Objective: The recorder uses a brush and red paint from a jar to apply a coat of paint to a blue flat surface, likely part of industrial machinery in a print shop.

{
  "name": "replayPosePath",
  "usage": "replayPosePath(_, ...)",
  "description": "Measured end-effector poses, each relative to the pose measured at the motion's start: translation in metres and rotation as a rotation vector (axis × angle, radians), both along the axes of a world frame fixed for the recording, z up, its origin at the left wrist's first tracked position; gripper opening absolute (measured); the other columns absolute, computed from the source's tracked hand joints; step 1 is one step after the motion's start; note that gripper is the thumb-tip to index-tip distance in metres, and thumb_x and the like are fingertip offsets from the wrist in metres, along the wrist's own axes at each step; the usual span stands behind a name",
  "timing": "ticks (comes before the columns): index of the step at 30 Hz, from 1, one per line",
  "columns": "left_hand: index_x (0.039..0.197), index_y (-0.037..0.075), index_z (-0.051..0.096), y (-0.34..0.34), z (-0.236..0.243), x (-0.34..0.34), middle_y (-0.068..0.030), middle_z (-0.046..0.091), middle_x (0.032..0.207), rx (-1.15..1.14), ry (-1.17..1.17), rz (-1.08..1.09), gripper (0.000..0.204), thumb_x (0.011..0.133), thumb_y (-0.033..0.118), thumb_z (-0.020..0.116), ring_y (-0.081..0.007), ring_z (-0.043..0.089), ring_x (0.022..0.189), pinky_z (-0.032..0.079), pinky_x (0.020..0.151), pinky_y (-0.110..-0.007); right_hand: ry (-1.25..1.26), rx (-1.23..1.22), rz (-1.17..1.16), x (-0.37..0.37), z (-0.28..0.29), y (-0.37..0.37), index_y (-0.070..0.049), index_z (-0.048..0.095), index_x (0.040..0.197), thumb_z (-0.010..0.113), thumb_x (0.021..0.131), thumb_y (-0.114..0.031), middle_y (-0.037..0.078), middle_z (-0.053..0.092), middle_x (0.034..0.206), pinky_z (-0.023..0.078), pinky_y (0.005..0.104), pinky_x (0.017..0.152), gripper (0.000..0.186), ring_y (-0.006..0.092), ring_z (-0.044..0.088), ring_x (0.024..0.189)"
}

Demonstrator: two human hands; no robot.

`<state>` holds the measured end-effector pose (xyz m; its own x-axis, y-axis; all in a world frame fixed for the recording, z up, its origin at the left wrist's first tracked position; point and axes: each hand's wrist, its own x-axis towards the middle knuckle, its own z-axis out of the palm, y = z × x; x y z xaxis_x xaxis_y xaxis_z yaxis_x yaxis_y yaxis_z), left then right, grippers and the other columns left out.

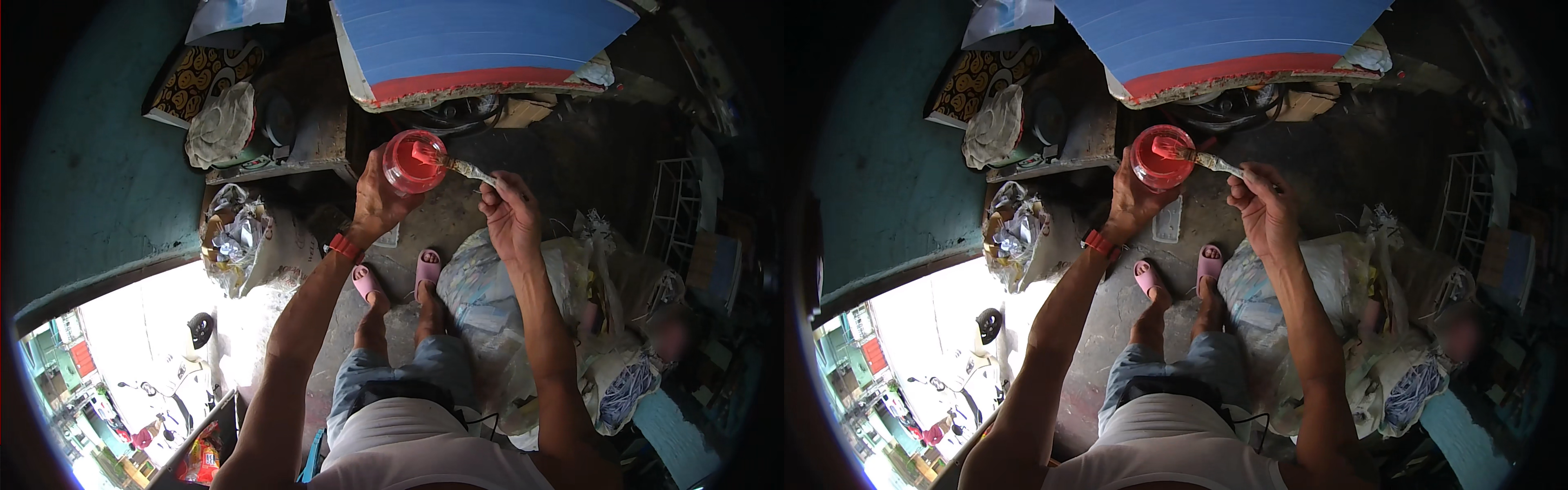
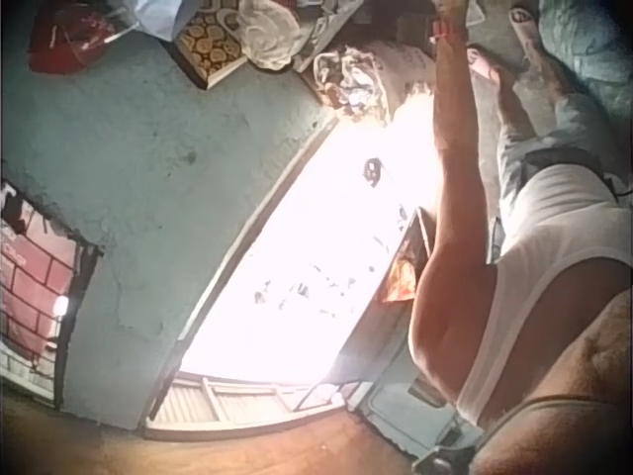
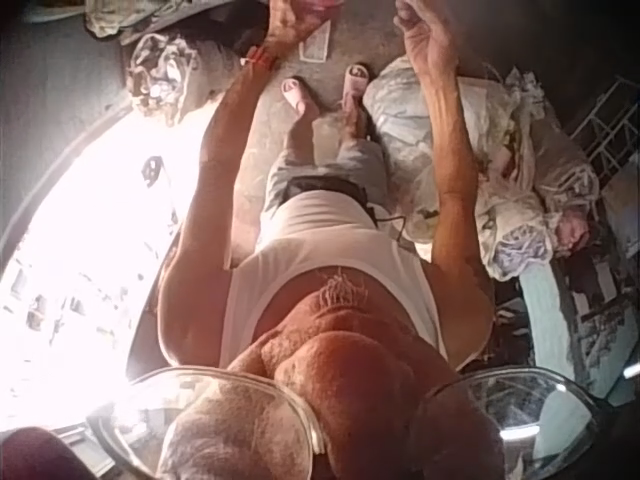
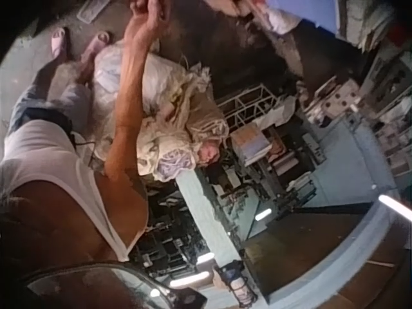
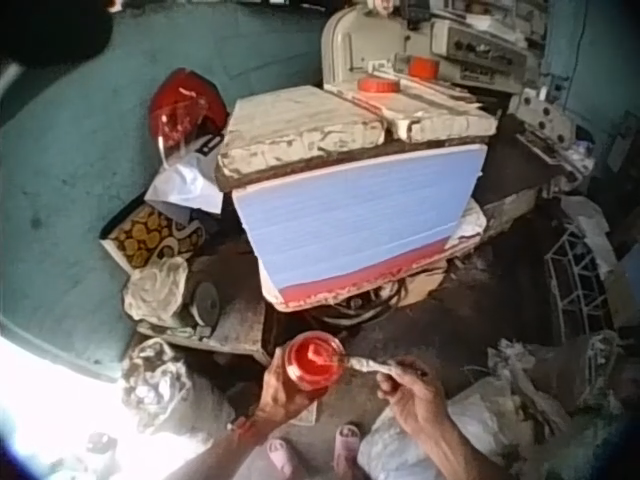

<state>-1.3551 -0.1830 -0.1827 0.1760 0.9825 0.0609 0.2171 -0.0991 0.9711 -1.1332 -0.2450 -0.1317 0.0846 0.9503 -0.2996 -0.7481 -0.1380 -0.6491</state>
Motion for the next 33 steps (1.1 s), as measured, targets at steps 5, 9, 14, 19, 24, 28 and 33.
replayPosePath(5,0.129,0.005,0.043,0.004,-0.004,0.008,-0.0123,0.059,0.121,0.118,0.128,0.006,0.081,0.062,0.016,0.086,-0.0252,0.061,0.11,0.049,0.096,-0.037,-0.017,0.071,-0.065,0.008,-0.01,0.028,0.0,0.064,0.104,0.063,0.094,-0.009,0.012,0.07,0.084,0.057,0.0293,0.062,0.014,0.0135,0.066,0.068)
replayPosePath(9,0.127,0.004,0.044,0.003,-0.017,0.01,-0.011,0.06,0.12,0.064,0.116,0.023,0.078,0.062,0.012,0.086,-0.0227,0.061,0.11,0.05,0.095,-0.034,-0.111,0.044,-0.185,0.007,-0.028,0.069,-0.003,0.065,0.092,0.068,0.091,-0.013,0.01,0.069,0.077,0.055,0.0303,0.058,0.011,0.0129,0.064,0.062)
replayPosePath(14,0.124,0.004,0.045,-0.017,-0.039,0.0,-0.0113,0.062,0.117,-0.108,0.146,0.079,0.077,0.061,0.012,0.088,-0.0227,0.062,0.108,0.051,0.093,-0.034,-0.192,0.106,-0.287,0.006,-0.053,0.111,-0.001,0.063,0.085,0.071,0.089,-0.013,0.011,0.067,0.072,0.057,0.0306,0.052,0.015,0.0162,0.064,0.056)
replayPosePath(19,0.125,0.004,0.045,-0.041,-0.057,-0.018,-0.012,0.062,0.118,-0.183,0.287,0.09,0.081,0.06,0.017,0.091,-0.0235,0.062,0.11,0.051,0.094,-0.036,-0.226,0.072,-0.721,0.043,-0.051,0.106,0.0,0.061,0.09,0.068,0.09,-0.012,0.012,0.067,0.074,0.058,0.0307,0.056,0.014,0.0162,0.064,0.058)
replayPosePath(24,0.128,0.004,0.044,-0.064,-0.068,-0.041,-0.0125,0.06,0.121,-0.269,0.276,0.12,0.083,0.061,0.019,0.091,-0.024,0.061,0.111,0.05,0.095,-0.036,-0.284,0.065,-0.88,0.026,-0.052,0.086,0.002,0.059,0.09,0.067,0.092,-0.014,0.014,0.067,0.077,0.059,0.0336,0.06,0.018,0.0167,0.065,0.06)
replayPosePath(28,0.126,0.004,0.054,-0.082,-0.061,-0.062,-0.0096,0.065,0.118,-0.211,0.278,0.149,0.074,0.063,0.017,0.091,-0.0202,0.063,0.108,0.052,0.093,-0.035,-0.222,0.02,-0.895,-0.038,-0.057,0.09,0.001,0.056,0.093,0.065,0.094,-0.012,0.016,0.067,0.081,0.059,0.0306,0.063,0.016,0.0177,0.065,0.062)
replayPosePath(33,0.127,0.004,0.052,-0.1,-0.044,-0.096,-0.0094,0.061,0.121,-0.323,0.258,0.204,0.079,0.06,0.017,0.093,-0.0222,0.061,0.108,0.052,0.094,-0.037,-0.357,0.094,-0.7,-0.133,-0.041,0.072,0.003,0.06,0.095,0.064,0.094,-0.005,0.012,0.067,0.078,0.055,0.0267,0.054,0.009,0.0143,0.065,0.056)
